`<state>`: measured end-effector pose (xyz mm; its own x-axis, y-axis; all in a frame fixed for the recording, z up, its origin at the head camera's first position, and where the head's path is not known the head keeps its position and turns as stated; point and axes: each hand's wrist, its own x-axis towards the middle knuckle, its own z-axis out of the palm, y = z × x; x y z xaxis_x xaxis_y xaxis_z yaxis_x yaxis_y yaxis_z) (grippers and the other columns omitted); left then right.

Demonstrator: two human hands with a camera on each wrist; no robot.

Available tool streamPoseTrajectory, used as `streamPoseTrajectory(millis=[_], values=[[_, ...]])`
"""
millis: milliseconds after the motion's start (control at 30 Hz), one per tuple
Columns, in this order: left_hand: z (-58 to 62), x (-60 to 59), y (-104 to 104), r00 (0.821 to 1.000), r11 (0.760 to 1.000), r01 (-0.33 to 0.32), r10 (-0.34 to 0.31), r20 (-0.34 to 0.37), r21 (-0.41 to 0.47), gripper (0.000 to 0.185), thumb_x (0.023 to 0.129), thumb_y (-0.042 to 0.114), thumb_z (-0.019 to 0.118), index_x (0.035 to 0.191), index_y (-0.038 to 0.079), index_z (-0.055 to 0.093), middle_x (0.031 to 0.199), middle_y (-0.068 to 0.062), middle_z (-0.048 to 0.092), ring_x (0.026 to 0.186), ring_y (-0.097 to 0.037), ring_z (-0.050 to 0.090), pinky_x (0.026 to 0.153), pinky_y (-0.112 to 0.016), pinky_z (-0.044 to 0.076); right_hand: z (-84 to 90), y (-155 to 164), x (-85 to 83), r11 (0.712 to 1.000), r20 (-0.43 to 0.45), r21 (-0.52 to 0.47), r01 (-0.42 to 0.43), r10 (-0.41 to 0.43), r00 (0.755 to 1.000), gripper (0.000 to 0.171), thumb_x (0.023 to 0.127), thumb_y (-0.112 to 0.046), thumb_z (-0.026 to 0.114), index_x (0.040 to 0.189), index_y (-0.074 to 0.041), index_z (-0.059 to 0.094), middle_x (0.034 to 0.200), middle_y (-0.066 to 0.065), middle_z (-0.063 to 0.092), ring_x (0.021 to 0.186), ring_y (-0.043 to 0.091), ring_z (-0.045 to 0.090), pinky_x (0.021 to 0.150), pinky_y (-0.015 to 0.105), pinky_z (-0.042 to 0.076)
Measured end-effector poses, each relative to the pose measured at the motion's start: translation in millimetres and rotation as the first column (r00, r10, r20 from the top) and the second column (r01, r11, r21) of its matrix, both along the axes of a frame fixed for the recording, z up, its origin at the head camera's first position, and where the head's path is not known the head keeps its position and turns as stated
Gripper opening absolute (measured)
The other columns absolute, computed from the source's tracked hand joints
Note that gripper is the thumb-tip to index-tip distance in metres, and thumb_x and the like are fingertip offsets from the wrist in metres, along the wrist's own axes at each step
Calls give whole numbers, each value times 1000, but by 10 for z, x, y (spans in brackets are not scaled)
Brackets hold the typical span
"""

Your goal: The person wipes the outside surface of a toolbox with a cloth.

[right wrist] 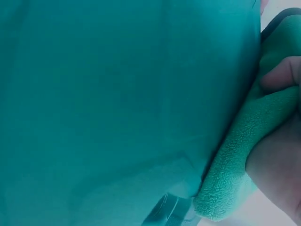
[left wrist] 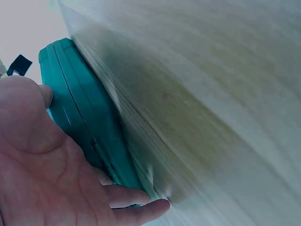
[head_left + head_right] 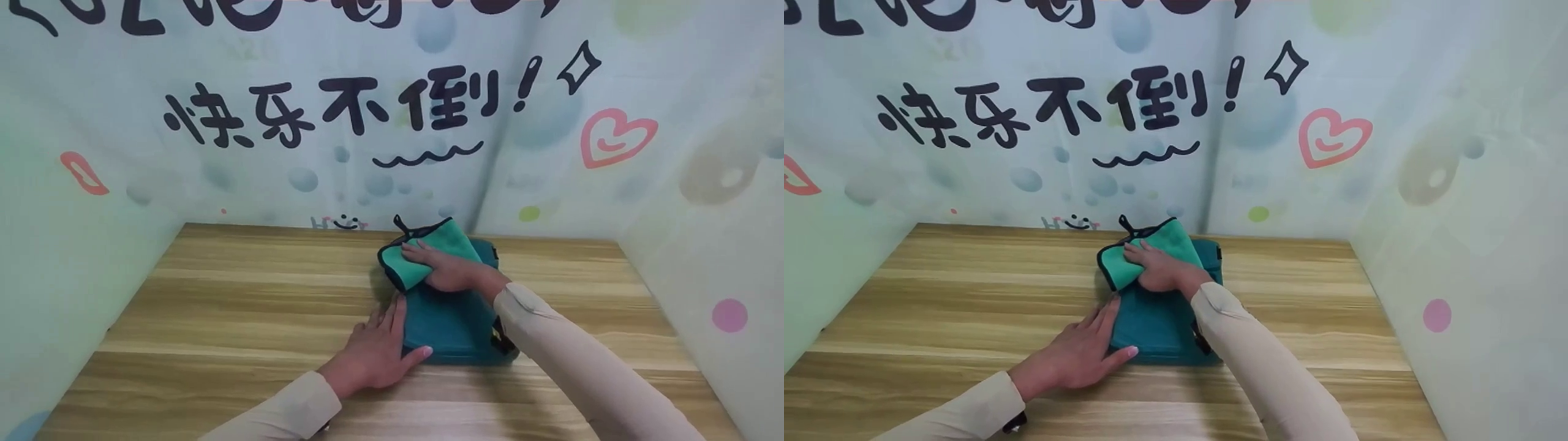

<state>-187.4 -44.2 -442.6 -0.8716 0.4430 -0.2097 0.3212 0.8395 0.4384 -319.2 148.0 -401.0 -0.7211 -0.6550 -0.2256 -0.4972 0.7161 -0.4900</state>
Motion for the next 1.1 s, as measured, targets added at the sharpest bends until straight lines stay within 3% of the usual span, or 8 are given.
streamPoseTrajectory(millis=[133, 267, 367, 567, 767, 900, 1100], values=[[44, -32, 21, 999, 999, 49, -49, -12, -9, 101, 96, 73, 44, 164, 12, 2, 169, -12, 8, 150, -46, 9, 111, -68, 22, -12, 30, -5, 1000, -17, -10, -12, 12, 1000, 63, 101, -7, 41, 162, -16, 27, 168, -2, 16, 153, 23, 0, 119, 51, 7], [54, -84, 41, 985, 987, 157, -160, -64, -44, 90, 98, 68, 47, 165, 25, 6, 170, -4, 4, 149, -48, 8, 109, -68, 25, -34, 36, -9, 998, -64, 12, -56, 57, 996, 69, 96, -3, 48, 161, -13, 29, 168, 0, 16, 153, 24, 0, 119, 49, 9], [49, -89, 55, 976, 977, 192, -200, -87, -91, 84, 100, 65, 47, 165, 28, 10, 170, 0, 4, 148, -48, 14, 107, -67, 29, -62, 47, -9, 995, -113, 39, -89, 93, 989, 75, 91, 3, 51, 161, -12, 29, 168, 3, 15, 153, 30, -1, 119, 52, 8], [23, -36, 118, 968, 972, 169, -195, -157, -166, 81, 102, 61, 45, 165, 24, 11, 169, -5, 9, 147, -47, 22, 108, -63, 33, -81, 195, -33, 994, -188, 85, -69, 85, 978, 81, 86, 11, 46, 161, -15, 30, 168, 6, 14, 152, 37, -2, 118, 55, 7], [11, -14, 160, 964, 964, 146, -189, -187, -224, 82, 103, 63, 42, 165, 23, 7, 170, -3, -2, 147, -45, 22, 108, -59, 35, -83, 531, -120, 994, -225, 106, 20, 4, 974, 82, 85, 13, 46, 161, -11, 28, 168, 11, 15, 151, 41, 2, 117, 58, 10], [-5, -6, 160, 966, 967, 144, -183, -182, -209, 83, 103, 62, 42, 165, 23, 5, 170, -2, -4, 148, -45, 20, 108, -60, 34, -126, 803, -165, 994, -248, 67, 81, -62, 967, 83, 81, 15, 41, 160, -5, 28, 166, 18, 17, 149, 48, 5, 115, 63, 12], [-9, 12, 153, 966, 972, 143, -178, -187, -186, 83, 102, 61, 44, 165, 23, 5, 170, -1, -5, 148, -46, 20, 108, -62, 33, -189, 1027, -161, 987, -201, -8, 161, -159, 967, 83, 81, 16, 37, 161, -2, 23, 166, 21, 11, 149, 50, 0, 114, 66, 8]])
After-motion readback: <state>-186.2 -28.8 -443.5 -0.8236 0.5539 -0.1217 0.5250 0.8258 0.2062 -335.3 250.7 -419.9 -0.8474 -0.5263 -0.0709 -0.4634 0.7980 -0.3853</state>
